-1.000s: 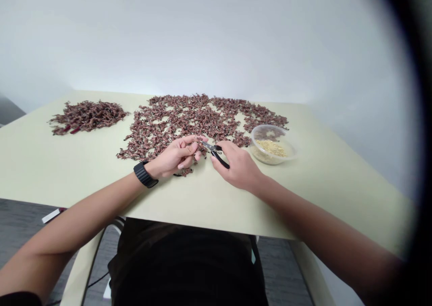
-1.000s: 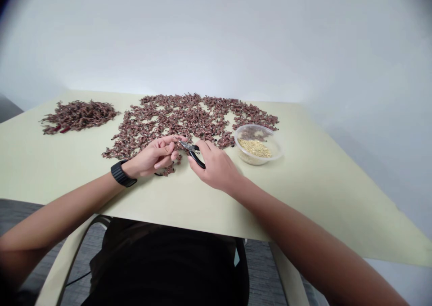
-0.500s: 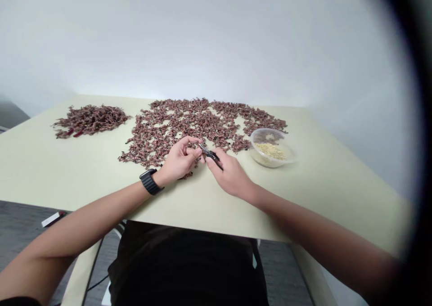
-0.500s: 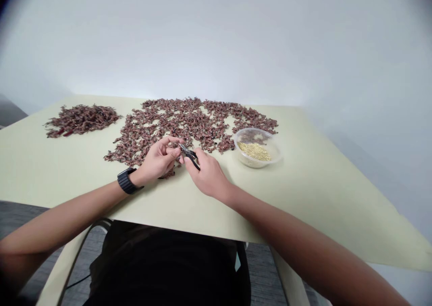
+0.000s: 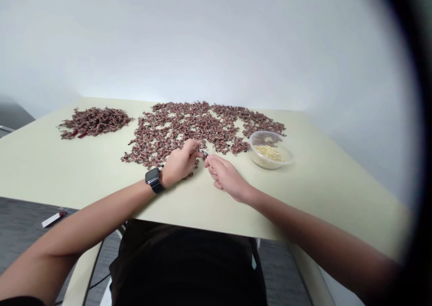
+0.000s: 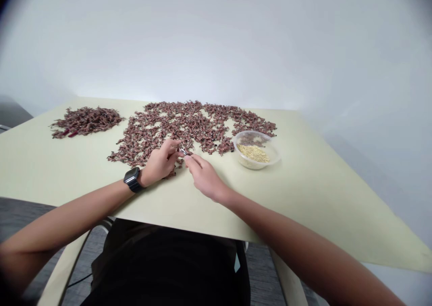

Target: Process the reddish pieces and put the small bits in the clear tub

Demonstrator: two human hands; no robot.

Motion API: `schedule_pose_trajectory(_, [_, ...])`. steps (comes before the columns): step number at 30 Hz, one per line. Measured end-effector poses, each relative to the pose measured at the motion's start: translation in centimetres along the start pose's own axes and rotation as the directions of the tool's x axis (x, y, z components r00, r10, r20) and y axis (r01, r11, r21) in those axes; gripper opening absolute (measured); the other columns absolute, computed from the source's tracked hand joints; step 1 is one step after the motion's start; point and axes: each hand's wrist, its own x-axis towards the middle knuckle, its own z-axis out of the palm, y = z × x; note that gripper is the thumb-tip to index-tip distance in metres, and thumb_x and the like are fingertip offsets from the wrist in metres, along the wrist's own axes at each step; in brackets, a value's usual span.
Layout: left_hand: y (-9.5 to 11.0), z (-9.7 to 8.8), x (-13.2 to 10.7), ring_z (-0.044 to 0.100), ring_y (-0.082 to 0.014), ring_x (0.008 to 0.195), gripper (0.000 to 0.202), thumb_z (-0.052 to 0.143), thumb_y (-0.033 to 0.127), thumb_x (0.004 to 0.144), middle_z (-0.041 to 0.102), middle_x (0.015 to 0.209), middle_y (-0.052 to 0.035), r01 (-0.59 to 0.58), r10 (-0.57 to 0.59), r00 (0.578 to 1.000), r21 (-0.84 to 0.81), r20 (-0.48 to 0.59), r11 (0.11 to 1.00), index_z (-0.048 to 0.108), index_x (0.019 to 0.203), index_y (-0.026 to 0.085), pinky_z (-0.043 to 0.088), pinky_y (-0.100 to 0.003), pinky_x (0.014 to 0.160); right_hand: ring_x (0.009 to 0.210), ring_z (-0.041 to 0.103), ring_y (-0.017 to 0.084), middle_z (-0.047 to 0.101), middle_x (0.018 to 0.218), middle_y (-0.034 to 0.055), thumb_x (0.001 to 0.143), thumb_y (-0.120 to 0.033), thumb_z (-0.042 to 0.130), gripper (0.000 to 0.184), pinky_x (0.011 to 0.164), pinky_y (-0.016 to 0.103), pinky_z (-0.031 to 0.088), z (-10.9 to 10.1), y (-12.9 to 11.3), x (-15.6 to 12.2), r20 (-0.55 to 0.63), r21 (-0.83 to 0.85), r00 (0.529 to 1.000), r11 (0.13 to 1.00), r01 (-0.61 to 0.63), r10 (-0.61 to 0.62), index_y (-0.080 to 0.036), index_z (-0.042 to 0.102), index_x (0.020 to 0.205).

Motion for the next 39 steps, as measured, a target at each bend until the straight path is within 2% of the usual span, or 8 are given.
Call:
schedule_pose_trajectory(4, [-2.4, -0.7, 0.3, 0.072, -0.0159, 0.076, 0.048, 0.048, 0.008, 0.093, 0.078, 0.101, -0.0104, -0.319, 0.298, 0.948, 0.274, 0.115, 0.907, 0.055, 0.139, 0.017, 0.04, -0.022, 0.057, 0.056, 0.008, 0.011, 0.023, 0.071, -0.0063, 0.097, -0.056, 0.048, 0.036, 0.047, 0.023, 0.007, -0.7, -1.4, -0.3, 0.239, 0.343, 0.946, 0.892, -0.294, 0.22, -0.02, 0.051, 0.091])
schedule_pose_trajectory(6, [-2.6, -1.0, 0.5, 0.071, -0.0152, 0.074, 0.052, 0.048, 0.007, 0.091, 0.078, 0.102, -0.011, -0.344, 0.311, 0.937, 0.281, 0.157, 0.896, 0.055, 0.142, 0.017, 0.042, -0.022, 0.059, 0.056, 0.008, 0.011, 0.023, 0.072, -0.0062, 0.097, -0.057, 0.047, 0.038, 0.047, 0.023, 0.006, -1.2, -1.7, -0.2, 0.309, 0.367, 0.921, 0.864, -0.344, 0.236, -0.019, 0.052, 0.09])
schedule_pose_trajectory(9, [-1.4, -1.1, 0.8, 0.067, -0.0121, 0.065, 0.044, 0.051, 0.011, 0.093, 0.079, 0.099, -0.0074, -0.152, 0.148, 0.988, 0.1, 0.041, 0.983, 0.059, 0.136, 0.021, 0.042, -0.021, 0.058, 0.054, 0.014, 0.011, 0.028, 0.071, -0.0053, 0.098, -0.058, 0.044, 0.039, 0.047, 0.024, 0.011, -1.7, -1.1, 0.1, 0.146, 0.216, 0.976, 0.958, -0.189, 0.16, -0.021, 0.053, 0.092])
schedule_pose_trajectory(11, [-0.2, -1.0, 1.1, 0.063, -0.0104, 0.058, 0.035, 0.054, 0.023, 0.099, 0.078, 0.092, -0.0061, 0.069, -0.074, 0.997, -0.205, -0.018, 0.976, 0.057, 0.133, 0.021, 0.043, -0.019, 0.055, 0.056, 0.028, 0.012, 0.04, 0.072, -0.0031, 0.099, -0.055, 0.046, 0.035, 0.05, 0.026, 0.022, -2.0, -0.5, 0.3, -0.053, -0.078, 0.997, 0.996, 0.051, -0.055, -0.022, 0.053, 0.091])
schedule_pose_trajectory(14, [0.7, -1.0, 1.6, 0.046, -0.0055, 0.038, 0.043, 0.06, 0.043, 0.098, 0.075, 0.084, -0.0052, 0.315, -0.217, 0.949, -0.655, 0.229, 0.687, 0.052, 0.134, 0.019, 0.033, -0.018, 0.041, 0.069, 0.048, 0.017, 0.056, 0.08, 0.0009, 0.101, -0.047, 0.049, 0.026, 0.062, 0.03, 0.034, -2.5, 0.1, 0.5, -0.132, -0.533, 0.903, 0.798, 0.282, -0.408, -0.022, 0.054, 0.094])
schedule_pose_trajectory(17, [0.8, -1.1, 1.8, 0.039, -0.0022, 0.035, 0.052, 0.068, 0.048, 0.093, 0.072, 0.083, -0.0042, 0.457, -0.189, 0.889, -0.776, 0.418, 0.435, 0.055, 0.133, 0.018, 0.028, -0.017, 0.038, 0.077, 0.055, 0.021, 0.063, 0.09, 0.0048, 0.101, -0.042, 0.05, 0.022, 0.067, 0.033, 0.038, -2.9, 0.4, 0.6, -0.071, -0.716, 0.842, 0.615, 0.331, -0.535, -0.021, 0.055, 0.105])
schedule_pose_trajectory(26, [1.2, -1.5, 1.6, 0.035, -0.0003, 0.035, 0.052, 0.069, 0.042, 0.094, 0.069, 0.081, -0.0019, 0.521, -0.124, 0.853, -0.809, 0.507, 0.273, 0.056, 0.139, 0.018, 0.028, -0.017, 0.04, 0.095, 0.061, 0.029, 0.065, 0.105, 0.0117, 0.1, -0.041, 0.051, 0.03, 0.081, 0.039, 0.046, -3.3, 1.4, 1.1, 0.044, -0.858, 0.794, 0.384, 0.342, -0.607, -0.02, 0.053, 0.121])
schedule_pose_trajectory(39, [1.3, -1.8, 1.6, 0.034, 0.0004, 0.035, 0.046, 0.067, 0.04, 0.096, 0.068, 0.08, -0.0014, 0.519, -0.126, 0.854, -0.813, 0.504, 0.264, 0.056, 0.135, 0.019, 0.029, -0.017, 0.043, 0.104, 0.061, 0.033, 0.064, 0.114, 0.0149, 0.102, -0.043, 0.048, 0.033, 0.088, 0.043, 0.046, -3.1, 1.2, 0.9, 0.015, -0.851, 0.833, 0.429, 0.301, -0.554, -0.021, 0.054, 0.125])
